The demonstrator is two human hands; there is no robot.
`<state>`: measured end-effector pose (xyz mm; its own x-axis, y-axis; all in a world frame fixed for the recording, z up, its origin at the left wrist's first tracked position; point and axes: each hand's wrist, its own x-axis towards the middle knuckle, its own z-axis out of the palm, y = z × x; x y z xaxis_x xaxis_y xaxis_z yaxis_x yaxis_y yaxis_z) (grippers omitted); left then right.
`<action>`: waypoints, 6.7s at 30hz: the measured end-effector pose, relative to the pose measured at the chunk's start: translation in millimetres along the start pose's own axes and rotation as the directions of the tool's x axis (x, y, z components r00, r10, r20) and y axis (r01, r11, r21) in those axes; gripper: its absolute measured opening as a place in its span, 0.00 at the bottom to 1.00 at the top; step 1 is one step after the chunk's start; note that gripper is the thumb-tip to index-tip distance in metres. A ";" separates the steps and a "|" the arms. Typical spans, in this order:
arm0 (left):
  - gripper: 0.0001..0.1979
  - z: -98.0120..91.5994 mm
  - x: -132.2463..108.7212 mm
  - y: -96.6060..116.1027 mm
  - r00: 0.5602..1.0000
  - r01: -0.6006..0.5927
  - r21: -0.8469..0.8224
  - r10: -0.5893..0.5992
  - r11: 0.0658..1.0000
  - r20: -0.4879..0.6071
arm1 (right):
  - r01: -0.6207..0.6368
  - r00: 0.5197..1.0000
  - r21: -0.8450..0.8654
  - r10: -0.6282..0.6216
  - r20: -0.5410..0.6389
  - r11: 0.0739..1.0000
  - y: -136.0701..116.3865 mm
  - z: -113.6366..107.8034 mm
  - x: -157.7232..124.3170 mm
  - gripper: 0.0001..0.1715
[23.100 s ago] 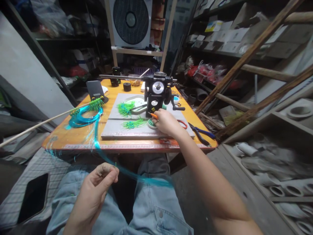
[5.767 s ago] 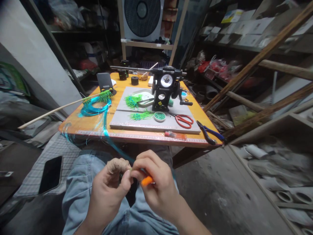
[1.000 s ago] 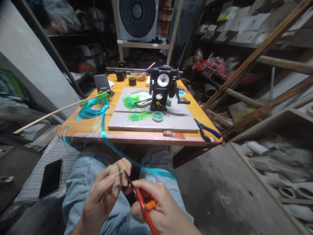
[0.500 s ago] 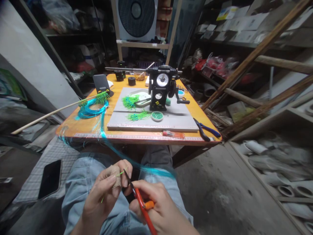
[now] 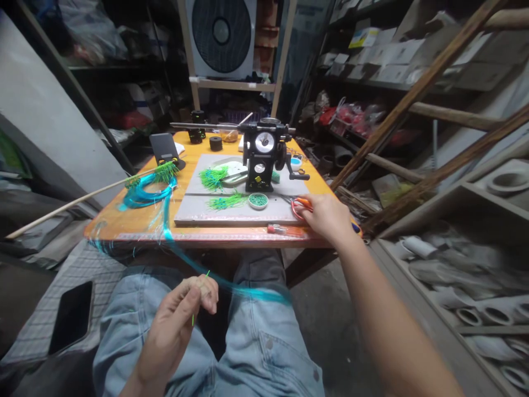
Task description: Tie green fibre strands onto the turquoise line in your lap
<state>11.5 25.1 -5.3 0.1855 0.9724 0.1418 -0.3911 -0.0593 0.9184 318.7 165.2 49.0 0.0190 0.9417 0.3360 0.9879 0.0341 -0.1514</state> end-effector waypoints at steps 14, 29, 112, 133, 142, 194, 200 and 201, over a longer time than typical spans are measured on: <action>0.17 -7.0 4.9 -4.1 0.998 0.049 0.106 -0.045 0.993 -0.040 | 0.348 0.933 0.228 -0.361 0.016 0.909 -36.5 9.9 -77.2 0.12; 0.18 -5.9 -2.9 10.5 0.954 -0.042 0.355 -0.068 0.934 0.291 | -0.657 0.754 0.703 -0.224 0.618 -0.274 -147.3 33.3 -157.3 0.39; 0.23 12.0 6.5 -11.7 0.960 0.226 -0.266 -0.261 0.937 -0.105 | -0.493 0.867 0.841 -0.043 0.496 -0.222 -163.5 32.3 -142.3 0.20; 0.05 -17.1 52.4 0.8 0.943 -0.177 0.770 0.328 0.613 -0.045 | -0.124 0.987 0.908 0.140 0.073 0.401 -120.1 34.5 -106.9 0.12; 0.06 -36.8 84.2 -0.3 0.852 -0.234 0.942 0.517 0.242 0.080 | 0.330 0.926 0.411 -0.207 -0.316 0.850 -111.2 57.2 -78.2 0.05; 0.08 -49.3 95.4 19.7 0.948 -0.279 0.960 0.157 -0.004 0.276 | 0.225 0.974 0.494 -0.177 -0.143 0.840 -104.7 48.8 -71.3 0.11; 0.08 -48.7 93.4 20.2 0.953 -0.265 0.964 0.151 -0.002 0.262 | 0.203 0.979 0.517 -0.161 -0.125 0.832 -105.2 49.6 -71.5 0.11; 0.08 -49.4 93.4 19.3 0.952 -0.268 0.964 0.152 -0.007 0.265 | 0.203 0.979 0.514 -0.159 -0.129 0.834 -105.4 50.4 -71.4 0.10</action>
<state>-23.3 125.9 7.5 0.3563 0.8567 0.3729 0.8216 -0.4773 0.3116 205.5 111.2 -5.9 -0.1183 0.8733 0.4725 0.7482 0.3913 -0.5359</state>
